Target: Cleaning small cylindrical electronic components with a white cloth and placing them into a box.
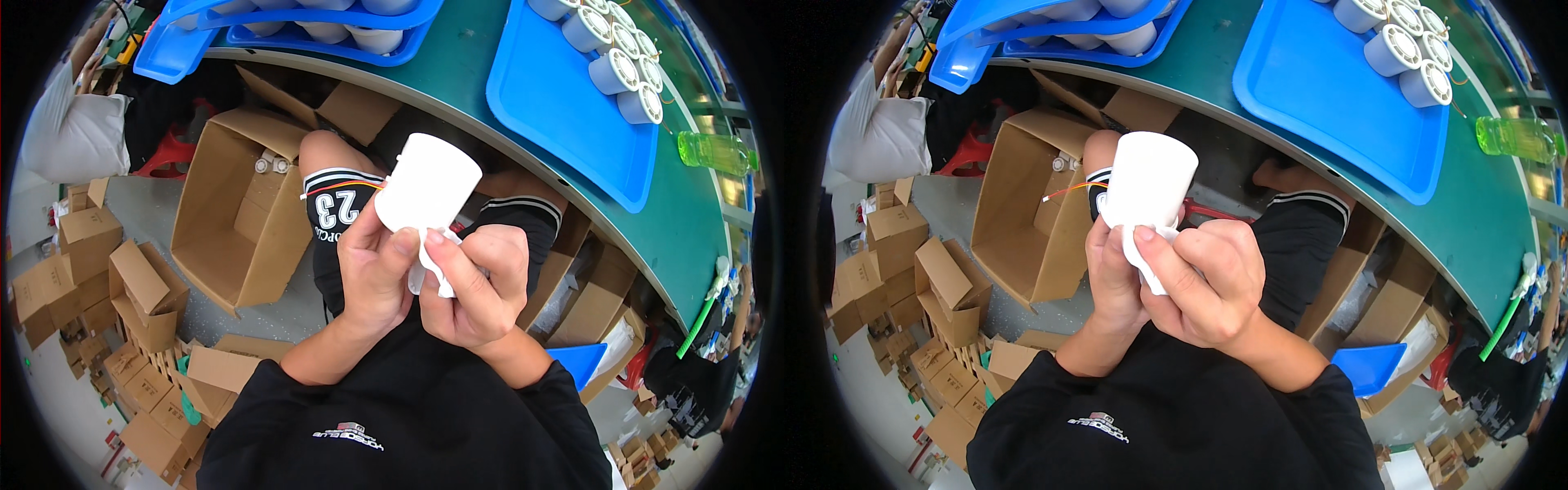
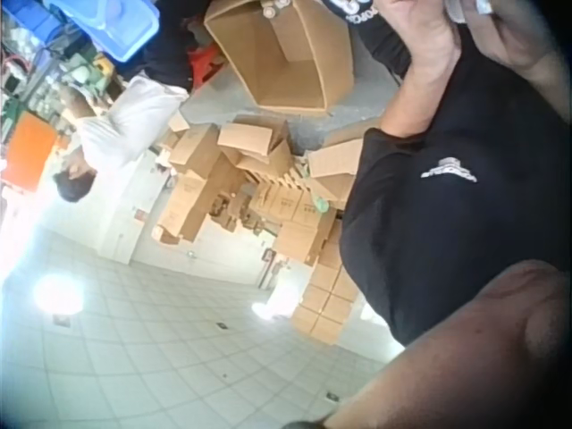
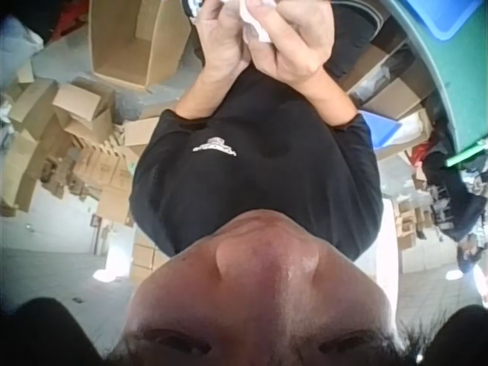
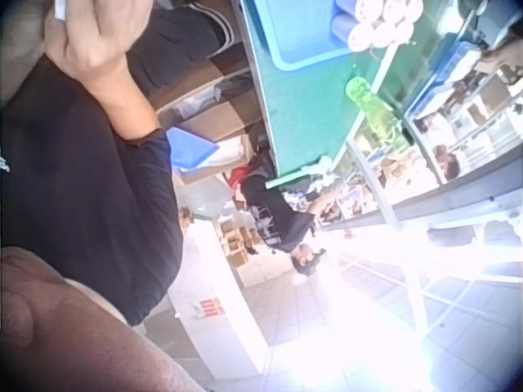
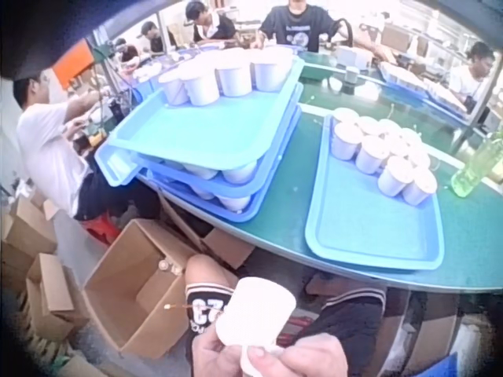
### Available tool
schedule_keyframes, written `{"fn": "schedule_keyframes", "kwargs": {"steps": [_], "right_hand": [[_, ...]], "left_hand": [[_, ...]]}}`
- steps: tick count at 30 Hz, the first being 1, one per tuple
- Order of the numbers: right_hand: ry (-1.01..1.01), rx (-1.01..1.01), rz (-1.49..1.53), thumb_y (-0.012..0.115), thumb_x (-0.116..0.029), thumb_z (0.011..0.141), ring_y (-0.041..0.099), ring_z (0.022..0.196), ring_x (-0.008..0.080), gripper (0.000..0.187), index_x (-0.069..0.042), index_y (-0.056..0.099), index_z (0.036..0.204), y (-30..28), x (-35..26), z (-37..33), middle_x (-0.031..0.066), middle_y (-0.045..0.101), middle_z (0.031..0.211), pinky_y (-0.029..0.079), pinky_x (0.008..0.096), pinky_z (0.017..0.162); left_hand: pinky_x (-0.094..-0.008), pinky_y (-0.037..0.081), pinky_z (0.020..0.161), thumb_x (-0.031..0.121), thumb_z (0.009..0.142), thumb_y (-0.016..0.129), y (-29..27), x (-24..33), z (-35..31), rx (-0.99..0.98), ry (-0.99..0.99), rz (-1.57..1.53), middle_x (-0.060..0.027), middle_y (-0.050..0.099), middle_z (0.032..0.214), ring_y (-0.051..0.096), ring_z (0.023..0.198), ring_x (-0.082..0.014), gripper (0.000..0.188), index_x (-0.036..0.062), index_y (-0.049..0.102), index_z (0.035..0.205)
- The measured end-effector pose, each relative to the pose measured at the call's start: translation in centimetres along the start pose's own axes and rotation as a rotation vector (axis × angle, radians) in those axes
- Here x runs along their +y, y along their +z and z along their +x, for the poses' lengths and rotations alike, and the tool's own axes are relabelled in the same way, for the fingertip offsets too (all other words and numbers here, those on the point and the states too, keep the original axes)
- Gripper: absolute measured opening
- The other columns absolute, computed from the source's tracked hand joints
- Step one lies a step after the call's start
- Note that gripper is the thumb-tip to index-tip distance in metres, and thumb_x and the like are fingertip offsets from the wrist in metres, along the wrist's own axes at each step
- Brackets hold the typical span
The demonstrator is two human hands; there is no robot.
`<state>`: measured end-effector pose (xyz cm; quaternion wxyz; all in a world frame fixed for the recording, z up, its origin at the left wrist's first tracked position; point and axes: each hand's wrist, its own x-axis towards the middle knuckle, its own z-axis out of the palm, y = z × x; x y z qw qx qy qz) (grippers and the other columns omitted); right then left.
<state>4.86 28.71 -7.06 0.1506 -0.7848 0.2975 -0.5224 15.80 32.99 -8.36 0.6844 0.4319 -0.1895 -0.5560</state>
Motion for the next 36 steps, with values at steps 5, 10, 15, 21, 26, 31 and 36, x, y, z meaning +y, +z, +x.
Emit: {"fn": "schedule_keyframes", "kwargs": {"steps": [5, 10, 15, 21, 26, 31, 36], "right_hand": [[-0.007, -0.016, -0.006, 0.074, -0.006, 0.052, 0.053, 0.068, 0.0224, 0.048, -0.003, 0.073, 0.1, -0.1, 0.2, -0.1, 0.0056, 0.054, 0.085, 0.045, 0.0314, 0.058], [0.071, -0.017, -0.032, 0.071, -0.007, 0.054, 0.052, 0.068, 0.0232, 0.038, -0.003, 0.072, 0.092, -0.7, 1.0, -0.5, 0.0063, 0.052, 0.081, 0.044, 0.0318, 0.057], [0.094, -0.001, -0.061, 0.069, -0.005, 0.055, 0.05, 0.067, 0.0227, 0.038, -0.003, 0.072, 0.093, -1.4, 0.9, -0.6, 0.0064, 0.051, 0.079, 0.043, 0.0319, 0.057], [0.083, 0.02, -0.073, 0.069, -0.004, 0.055, 0.049, 0.067, 0.0225, 0.04, -0.003, 0.072, 0.094, -1.4, 1.3, -0.8, 0.0061, 0.05, 0.079, 0.043, 0.0315, 0.057], [0.071, 0.012, -0.069, 0.069, -0.003, 0.054, 0.049, 0.068, 0.0222, 0.043, -0.003, 0.073, 0.097, -1.4, 1.2, -0.7, 0.0059, 0.05, 0.08, 0.043, 0.0311, 0.058], [0.014, -0.051, -0.013, 0.072, -0.005, 0.051, 0.05, 0.07, 0.0225, 0.054, -0.003, 0.073, 0.105, -1.1, 1.2, -0.4, 0.005, 0.051, 0.083, 0.043, 0.0316, 0.059], [0.02, -0.029, -0.124, 0.074, -0.003, 0.057, 0.05, 0.071, 0.0235, 0.052, -0.002, 0.072, 0.109, -1.1, 2.5, 0.3, 0.0067, 0.052, 0.084, 0.042, 0.0321, 0.06]], "left_hand": [[-0.0326, 0.055, 0.083, 0.048, 0.092, 0.064, -0.5, -0.1, 0.0, 0.015, -0.016, 0.017, -0.0167, 0.065, 0.11, 0.067, 0.096, -0.0221, 0.063, -0.0046, 0.051, 0.124], [-0.0346, 0.053, 0.088, 0.048, 0.089, 0.067, -0.8, 0.0, 0.2, 0.026, 0.029, -0.032, -0.0163, 0.063, 0.115, 0.065, 0.102, -0.0225, 0.066, -0.0042, 0.049, 0.126], [-0.0312, 0.048, 0.093, 0.019, 0.09, 0.071, -0.4, 0.4, 0.3, -0.017, 0.038, -0.25, -0.0087, 0.061, 0.118, 0.06, 0.105, -0.0153, 0.053, -0.006, 0.049, 0.132], [-0.0312, 0.047, 0.094, 0.017, 0.089, 0.073, -0.3, 0.4, 0.2, -0.024, 0.046, -0.231, -0.0097, 0.06, 0.119, 0.059, 0.107, -0.016, 0.056, -0.0068, 0.049, 0.133], [-0.0334, 0.047, 0.096, 0.025, 0.092, 0.069, -0.6, 0.5, 0.2, -0.056, -0.016, -0.265, -0.0098, 0.06, 0.121, 0.059, 0.109, -0.0174, 0.054, -0.005, 0.048, 0.132], [-0.0347, 0.047, 0.098, 0.035, 0.096, 0.061, -1.0, 0.3, 0.0, -0.11, -0.178, -0.335, -0.0097, 0.06, 0.123, 0.059, 0.112, -0.0187, 0.055, -0.0028, 0.047, 0.133], [-0.0357, 0.05, 0.096, 0.054, 0.092, 0.058, 0.3, 1.2, 0.3, -0.026, -0.274, -0.247, -0.0098, 0.062, 0.123, 0.062, 0.109, -0.0216, 0.066, 0.0032, 0.049, 0.133]]}}
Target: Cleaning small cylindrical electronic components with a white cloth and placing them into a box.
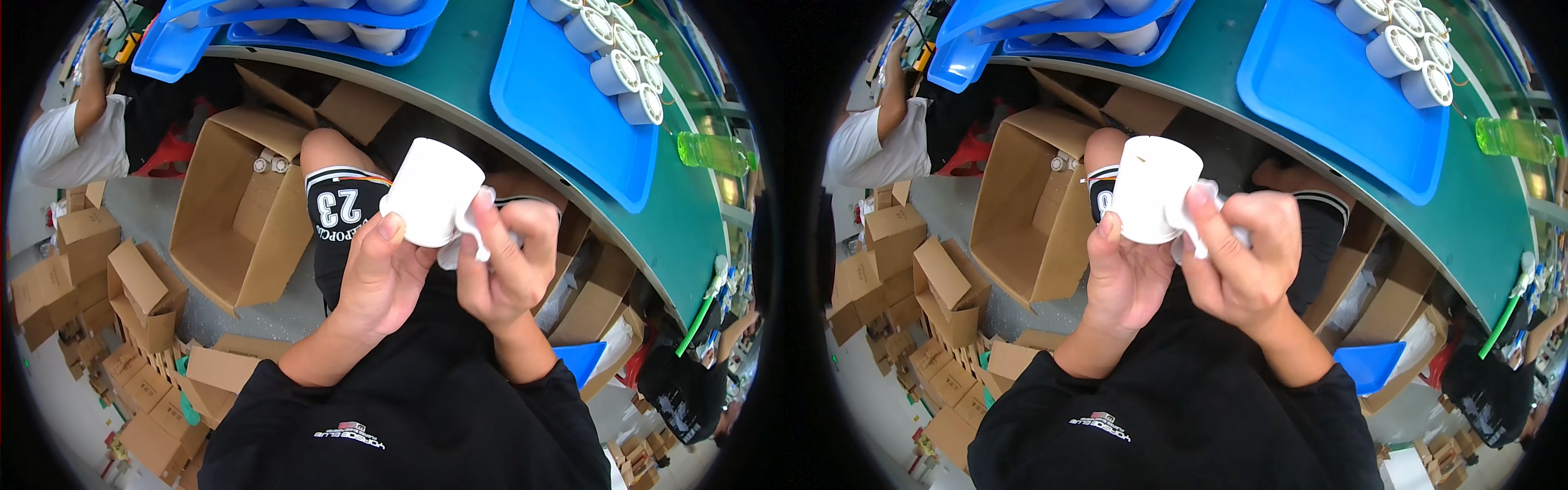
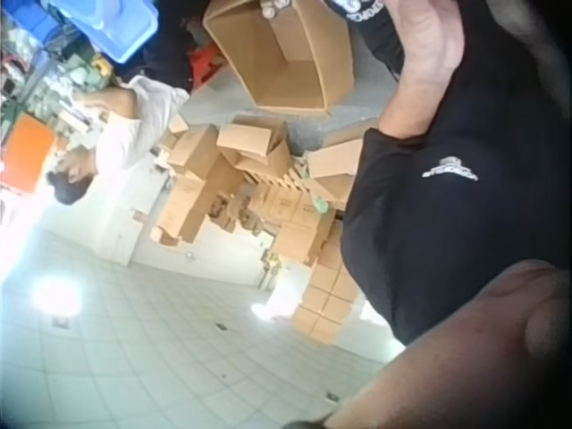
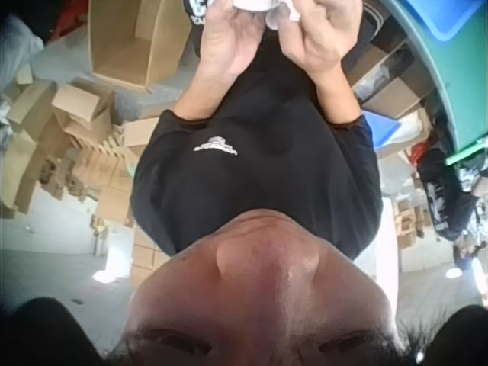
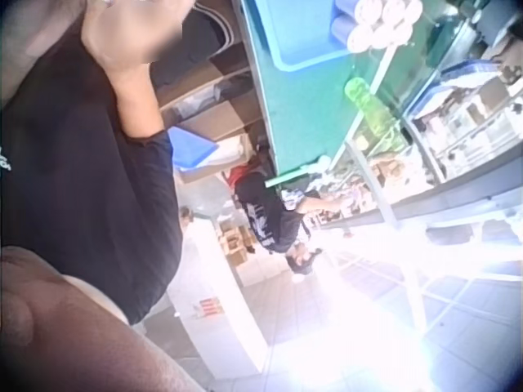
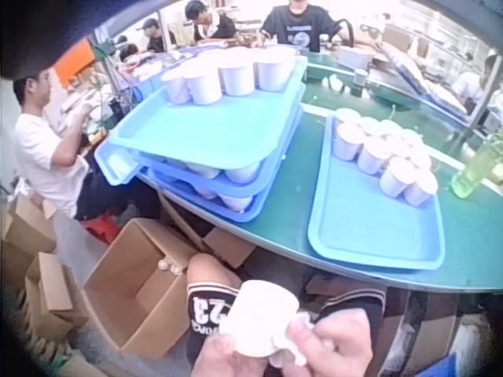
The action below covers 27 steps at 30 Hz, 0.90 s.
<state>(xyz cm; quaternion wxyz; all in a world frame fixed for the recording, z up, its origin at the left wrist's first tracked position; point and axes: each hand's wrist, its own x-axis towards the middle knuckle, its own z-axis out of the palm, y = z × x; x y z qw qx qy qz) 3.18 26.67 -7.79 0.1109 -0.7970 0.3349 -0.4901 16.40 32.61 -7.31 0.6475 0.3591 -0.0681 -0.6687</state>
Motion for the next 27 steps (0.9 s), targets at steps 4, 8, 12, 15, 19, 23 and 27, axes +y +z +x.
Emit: {"fn": "schedule_keyframes", "kwargs": {"steps": [4, 8, 12, 15, 19, 23, 27], "right_hand": [[-0.02, 0.014, 0.032, 0.073, -0.004, 0.056, 0.05, 0.071, 0.0226, 0.052, -0.001, 0.072, 0.109, 0.2, 0.1, 0.3, 0.0061, 0.053, 0.083, 0.042, 0.0324, 0.06], [-0.023, -0.052, 0.14, 0.073, -0.011, 0.052, 0.05, 0.069, 0.0231, 0.054, -0.005, 0.074, 0.106, 0.4, -1.1, -0.6, 0.0056, 0.053, 0.084, 0.042, 0.0327, 0.06], [0.015, -0.013, 0.069, 0.074, -0.008, 0.058, 0.048, 0.072, 0.0225, 0.051, -0.006, 0.074, 0.109, 0.0, 0.7, 1.3, 0.0069, 0.05, 0.083, 0.039, 0.0326, 0.059], [0.129, -0.008, 0.047, 0.072, -0.004, 0.07, 0.046, 0.071, 0.021, 0.044, -0.003, 0.071, 0.114, -0.2, 1.1, 0.8, 0.0072, 0.049, 0.082, 0.038, 0.0317, 0.059], [0.143, -0.021, 0.074, 0.068, -0.007, 0.077, 0.048, 0.073, 0.0203, 0.041, 0.003, 0.068, 0.116, -0.6, 1.2, -0.7, 0.0087, 0.05, 0.084, 0.039, 0.0298, 0.06], [0.296, -0.044, 0.287, 0.056, -0.012, 0.091, 0.05, 0.078, 0.0194, 0.034, 0.009, 0.064, 0.117, -0.8, 1.2, -1.3, 0.0124, 0.051, 0.092, 0.042, 0.0281, 0.068], [0.553, -0.086, 0.635, 0.048, -0.015, 0.098, 0.05, 0.084, 0.0181, 0.032, 0.01, 0.065, 0.11, -0.3, 0.8, -1.5, 0.011, 0.052, 0.094, 0.041, 0.0277, 0.071]], "left_hand": [[-0.0363, 0.05, 0.096, 0.055, 0.091, 0.057, 0.1, -0.2, 0.2, 0.034, -0.041, -0.085, -0.0103, 0.062, 0.123, 0.062, 0.11, -0.0218, 0.067, 0.0033, 0.049, 0.133], [-0.0371, 0.05, 0.097, 0.052, 0.093, 0.056, -1.7, -0.8, 0.6, -0.159, -0.166, -0.19, -0.011, 0.062, 0.123, 0.061, 0.112, -0.0224, 0.065, 0.0024, 0.048, 0.134], [-0.0358, 0.049, 0.1, 0.051, 0.093, 0.056, -0.2, -0.7, 0.4, -0.003, -0.167, -0.106, -0.0115, 0.06, 0.127, 0.058, 0.118, -0.0226, 0.065, 0.0039, 0.048, 0.136], [-0.0369, 0.05, 0.103, 0.049, 0.093, 0.056, -0.1, -0.8, 0.6, -0.042, -0.171, -0.228, -0.0125, 0.055, 0.133, 0.057, 0.121, -0.0246, 0.062, 0.005, 0.048, 0.137], [-0.0366, 0.053, 0.1, 0.046, 0.094, 0.057, -1.8, -1.2, 1.2, -0.141, -0.235, -0.527, -0.0138, 0.055, 0.133, 0.057, 0.12, -0.028, 0.062, 0.0036, 0.047, 0.138], [-0.0369, 0.054, 0.1, 0.046, 0.093, 0.059, -1.7, -1.6, 1.4, -0.217, -0.293, -0.592, -0.0157, 0.055, 0.133, 0.058, 0.118, -0.0321, 0.063, 0.0035, 0.046, 0.138], [-0.0371, 0.053, 0.102, 0.048, 0.093, 0.059, -1.4, -1.5, 1.6, -0.231, -0.253, -0.567, -0.0172, 0.055, 0.132, 0.058, 0.118, -0.0321, 0.066, 0.0016, 0.045, 0.138]]}}
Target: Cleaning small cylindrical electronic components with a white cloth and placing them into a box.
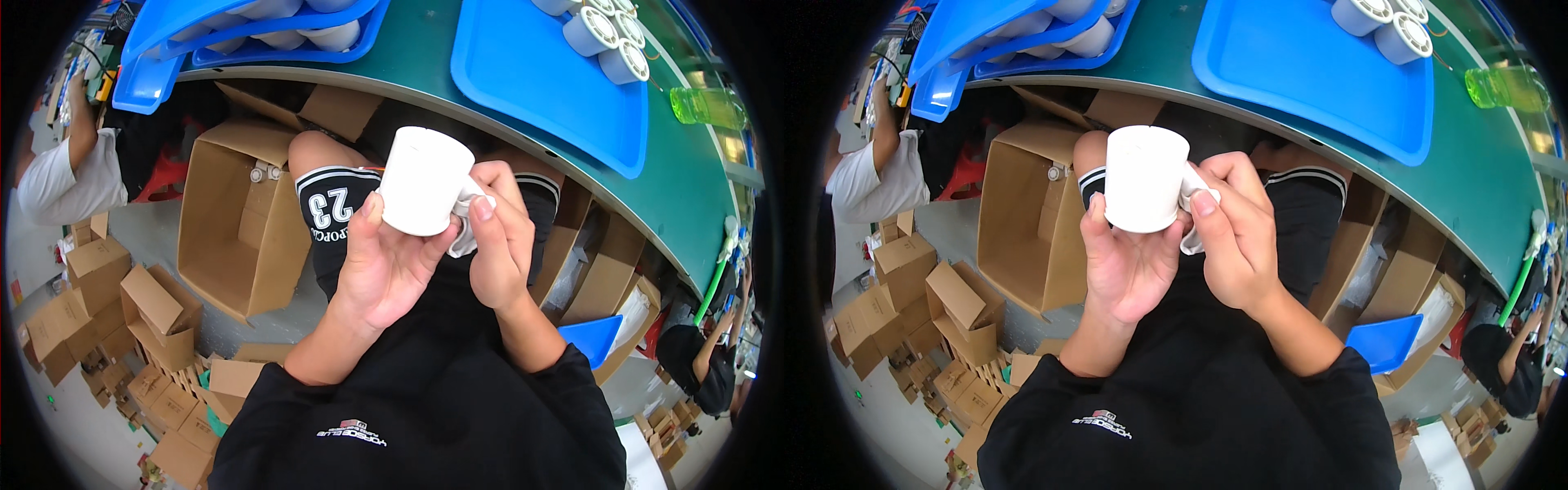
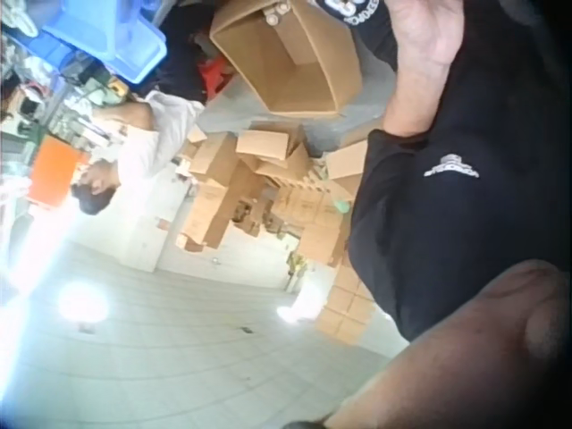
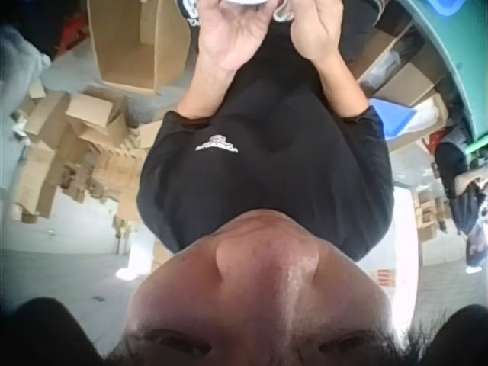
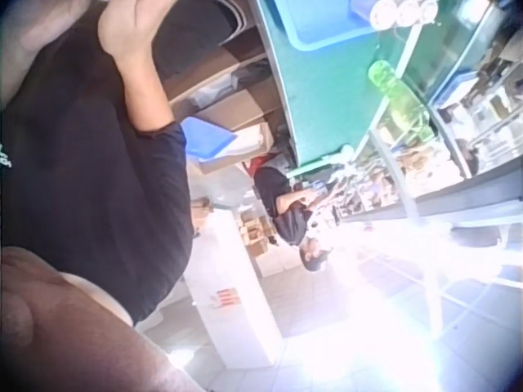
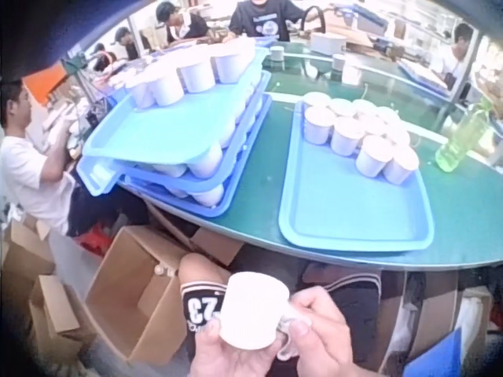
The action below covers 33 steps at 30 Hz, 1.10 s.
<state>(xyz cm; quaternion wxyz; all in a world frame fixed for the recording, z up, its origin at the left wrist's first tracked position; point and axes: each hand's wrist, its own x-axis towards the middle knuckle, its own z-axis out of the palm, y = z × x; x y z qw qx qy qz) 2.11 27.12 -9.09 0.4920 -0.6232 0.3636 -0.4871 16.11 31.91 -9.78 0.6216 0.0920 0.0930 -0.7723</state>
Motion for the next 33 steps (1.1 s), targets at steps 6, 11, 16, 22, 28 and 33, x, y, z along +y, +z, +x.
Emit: {"fn": "schedule_keyframes", "kwargs": {"steps": [6, 11, 16, 22, 28, 33], "right_hand": [[0.195, -0.002, 0.18, 0.046, -0.015, 0.1, 0.05, 0.083, 0.0158, 0.03, 0.009, 0.064, 0.1, -0.3, 0.2, -0.7, 0.0095, 0.052, 0.095, 0.04, 0.0262, 0.07], [0.276, 0.0, 0.252, 0.044, -0.017, 0.1, 0.05, 0.081, 0.015, 0.033, 0.009, 0.064, 0.096, -1.5, 0.0, -1.5, 0.0097, 0.053, 0.095, 0.04, 0.0253, 0.07], [0.035, 0.006, 0.088, 0.045, -0.021, 0.096, 0.051, 0.075, 0.0165, 0.038, 0.01, 0.067, 0.099, -2.5, -0.7, -1.9, 0.0114, 0.055, 0.09, 0.04, 0.0267, 0.065], [-0.387, 0.026, -0.301, 0.053, -0.026, 0.086, 0.048, 0.068, 0.0194, 0.043, 0.006, 0.07, 0.109, -2.7, -0.3, -1.8, 0.009, 0.051, 0.081, 0.039, 0.0312, 0.059], [-0.488, -0.036, -0.389, 0.057, -0.029, 0.079, 0.047, 0.067, 0.0207, 0.044, -0.001, 0.072, 0.11, -2.5, -0.6, -1.4, 0.0061, 0.047, 0.08, 0.038, 0.0329, 0.057], [-0.523, 0.043, -0.497, 0.06, -0.027, 0.076, 0.047, 0.066, 0.0209, 0.044, -0.002, 0.073, 0.109, -3.0, -0.6, 0.0, 0.0059, 0.047, 0.08, 0.038, 0.0329, 0.056]], "left_hand": [[-0.038, 0.051, 0.102, 0.042, 0.095, 0.06, 0.4, -0.6, 0.0, 0.161, 0.164, 0.463, -0.0152, 0.056, 0.129, 0.06, 0.115, -0.0263, 0.062, -0.0028, 0.045, 0.135], [-0.0349, 0.047, 0.1, 0.025, 0.092, 0.066, 1.0, -1.4, -0.1, 0.159, 0.355, 0.735, -0.0109, 0.058, 0.123, 0.059, 0.112, -0.0196, 0.053, -0.006, 0.049, 0.131], [-0.0327, 0.044, 0.101, 0.005, 0.087, 0.071, 0.8, -1.4, -0.1, 0.192, 0.434, 0.853, -0.0081, 0.056, 0.119, 0.057, 0.111, -0.0173, 0.053, -0.0108, 0.048, 0.131], [-0.0339, 0.047, 0.099, -0.004, 0.079, 0.076, 1.0, -1.6, -0.4, 0.106, 0.535, 0.98, -0.0101, 0.049, 0.123, 0.057, 0.114, -0.021, 0.062, -0.0133, 0.046, 0.132], [-0.0338, 0.051, 0.096, -0.002, 0.077, 0.079, 0.9, -1.6, -0.6, 0.078, 0.643, 1.181, -0.0099, 0.046, 0.122, 0.057, 0.114, -0.021, 0.067, -0.0143, 0.044, 0.133], [-0.0332, 0.051, 0.095, -0.003, 0.075, 0.08, 0.9, -1.4, -0.7, 0.073, 0.622, 1.184, -0.0097, 0.046, 0.121, 0.057, 0.112, -0.0196, 0.066, -0.0148, 0.046, 0.13]]}}
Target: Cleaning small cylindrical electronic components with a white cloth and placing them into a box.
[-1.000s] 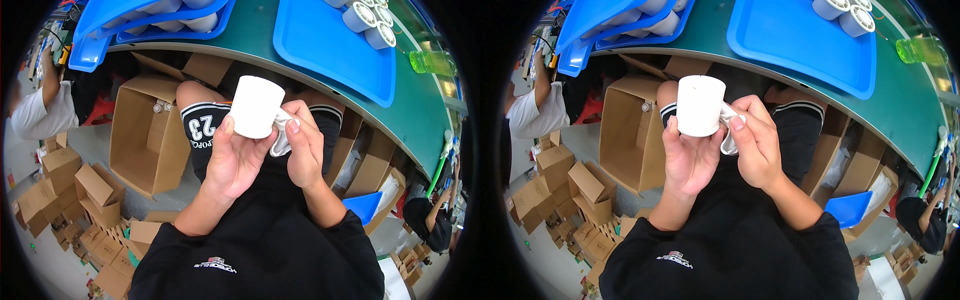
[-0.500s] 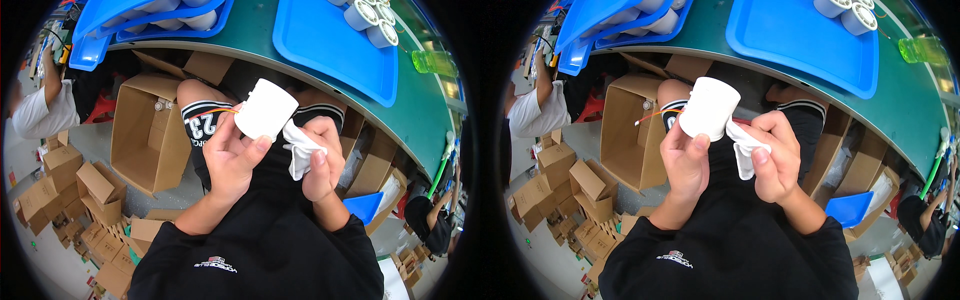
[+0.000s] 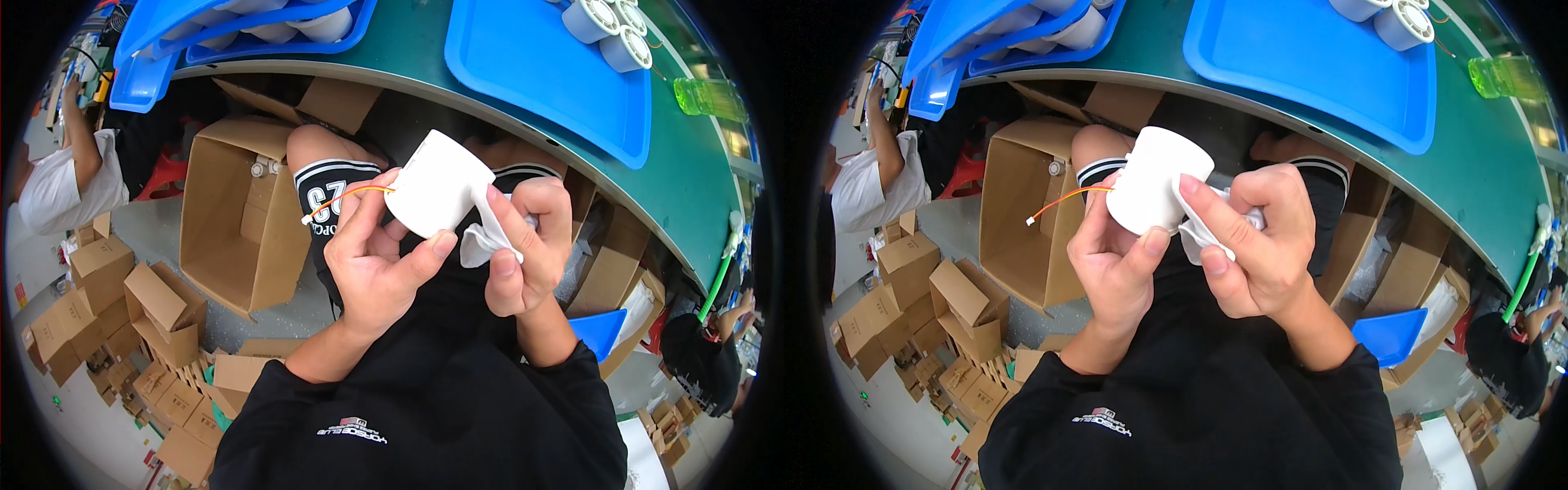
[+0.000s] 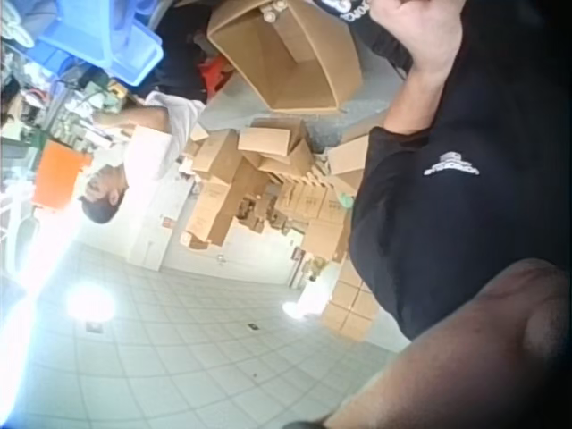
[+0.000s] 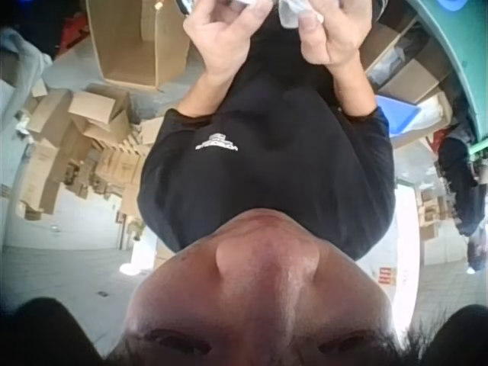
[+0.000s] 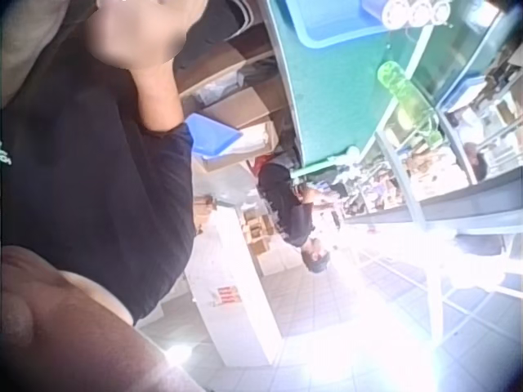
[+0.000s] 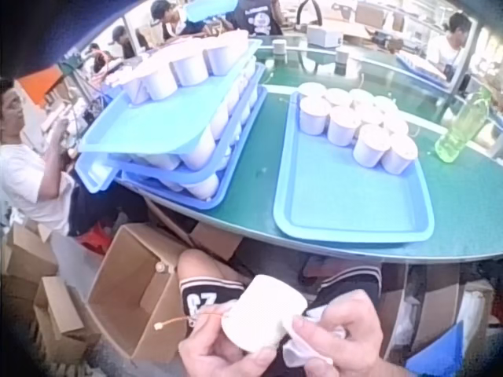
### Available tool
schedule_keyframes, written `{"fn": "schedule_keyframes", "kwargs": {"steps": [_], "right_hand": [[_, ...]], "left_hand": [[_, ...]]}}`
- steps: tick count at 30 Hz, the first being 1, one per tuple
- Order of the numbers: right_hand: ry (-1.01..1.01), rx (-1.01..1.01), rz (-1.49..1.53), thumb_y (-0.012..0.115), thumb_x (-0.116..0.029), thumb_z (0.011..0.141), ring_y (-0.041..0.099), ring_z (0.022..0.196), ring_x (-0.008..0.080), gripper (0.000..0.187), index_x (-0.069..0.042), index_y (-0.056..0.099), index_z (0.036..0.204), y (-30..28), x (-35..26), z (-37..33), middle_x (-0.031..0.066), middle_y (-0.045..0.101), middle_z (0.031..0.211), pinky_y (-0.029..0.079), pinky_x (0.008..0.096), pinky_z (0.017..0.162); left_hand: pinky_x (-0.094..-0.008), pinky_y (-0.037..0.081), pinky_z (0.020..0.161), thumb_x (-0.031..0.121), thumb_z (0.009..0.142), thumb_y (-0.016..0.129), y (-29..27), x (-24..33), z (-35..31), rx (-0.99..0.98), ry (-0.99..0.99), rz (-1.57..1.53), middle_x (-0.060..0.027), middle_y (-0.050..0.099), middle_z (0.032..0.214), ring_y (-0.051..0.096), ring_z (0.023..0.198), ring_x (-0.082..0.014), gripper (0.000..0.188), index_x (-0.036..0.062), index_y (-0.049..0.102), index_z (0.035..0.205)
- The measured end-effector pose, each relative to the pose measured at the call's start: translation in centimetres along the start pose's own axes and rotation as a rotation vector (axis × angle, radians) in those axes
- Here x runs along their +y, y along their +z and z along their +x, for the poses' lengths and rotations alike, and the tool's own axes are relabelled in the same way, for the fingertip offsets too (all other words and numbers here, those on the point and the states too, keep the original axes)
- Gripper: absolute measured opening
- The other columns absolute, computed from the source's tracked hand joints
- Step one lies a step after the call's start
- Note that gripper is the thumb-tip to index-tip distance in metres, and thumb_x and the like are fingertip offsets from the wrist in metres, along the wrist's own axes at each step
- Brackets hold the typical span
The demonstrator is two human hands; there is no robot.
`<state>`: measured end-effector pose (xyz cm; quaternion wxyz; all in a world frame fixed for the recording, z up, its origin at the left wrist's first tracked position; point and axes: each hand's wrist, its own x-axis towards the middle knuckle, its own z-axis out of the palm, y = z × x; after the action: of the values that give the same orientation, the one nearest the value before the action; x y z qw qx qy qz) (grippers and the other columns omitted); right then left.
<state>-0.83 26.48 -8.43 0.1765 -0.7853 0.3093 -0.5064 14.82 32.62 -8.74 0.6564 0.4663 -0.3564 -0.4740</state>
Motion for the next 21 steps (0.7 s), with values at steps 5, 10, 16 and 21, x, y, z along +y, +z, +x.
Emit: {"fn": "schedule_keyframes", "kwargs": {"steps": [5, 10, 16, 21], "right_hand": [[-0.065, -0.099, 0.066, 0.062, -0.023, 0.071, 0.047, 0.065, 0.0215, 0.045, -0.003, 0.073, 0.109, 0.4, -0.7, 0.3, 0.0057, 0.049, 0.078, 0.04, 0.0327, 0.057], [0.232, -0.018, -0.151, 0.057, -0.016, 0.088, 0.05, 0.071, 0.0217, 0.035, 0.004, 0.068, 0.115, -0.8, 1.4, 1.3, 0.0115, 0.05, 0.081, 0.04, 0.0305, 0.062], [0.415, 0.139, 0.127, 0.047, -0.023, 0.096, 0.054, 0.082, 0.0181, 0.041, 0.007, 0.066, 0.118, -1.2, 1.5, 0.8, 0.0121, 0.057, 0.09, 0.043, 0.0279, 0.07], [0.543, 0.161, 0.242, 0.042, -0.023, 0.098, 0.055, 0.087, 0.0177, 0.045, 0.008, 0.062, 0.122, -1.4, 1.0, 0.9, 0.0131, 0.059, 0.098, 0.044, 0.0275, 0.076]], "left_hand": [[-0.0326, 0.051, 0.096, -0.002, 0.075, 0.08, -0.1, -0.1, -0.2, 0.022, -0.05, -0.054, -0.0096, 0.047, 0.12, 0.057, 0.112, -0.02, 0.065, -0.0153, 0.046, 0.129], [-0.0341, 0.048, 0.099, -0.002, 0.078, 0.077, 0.0, 0.3, -0.2, 0.046, -0.158, -0.215, -0.01, 0.049, 0.119, 0.057, 0.113, -0.0204, 0.061, -0.0151, 0.046, 0.129], [-0.0342, 0.046, 0.101, -0.002, 0.079, 0.075, -0.1, 0.7, 0.2, 0.014, -0.165, -0.246, -0.01, 0.05, 0.119, 0.054, 0.115, -0.0194, 0.06, -0.0151, 0.046, 0.129], [-0.0332, 0.046, 0.099, 0.002, 0.08, 0.075, -0.2, 0.8, 0.2, -0.003, -0.186, -0.223, -0.0092, 0.051, 0.119, 0.053, 0.115, -0.0179, 0.059, -0.014, 0.047, 0.13]]}}
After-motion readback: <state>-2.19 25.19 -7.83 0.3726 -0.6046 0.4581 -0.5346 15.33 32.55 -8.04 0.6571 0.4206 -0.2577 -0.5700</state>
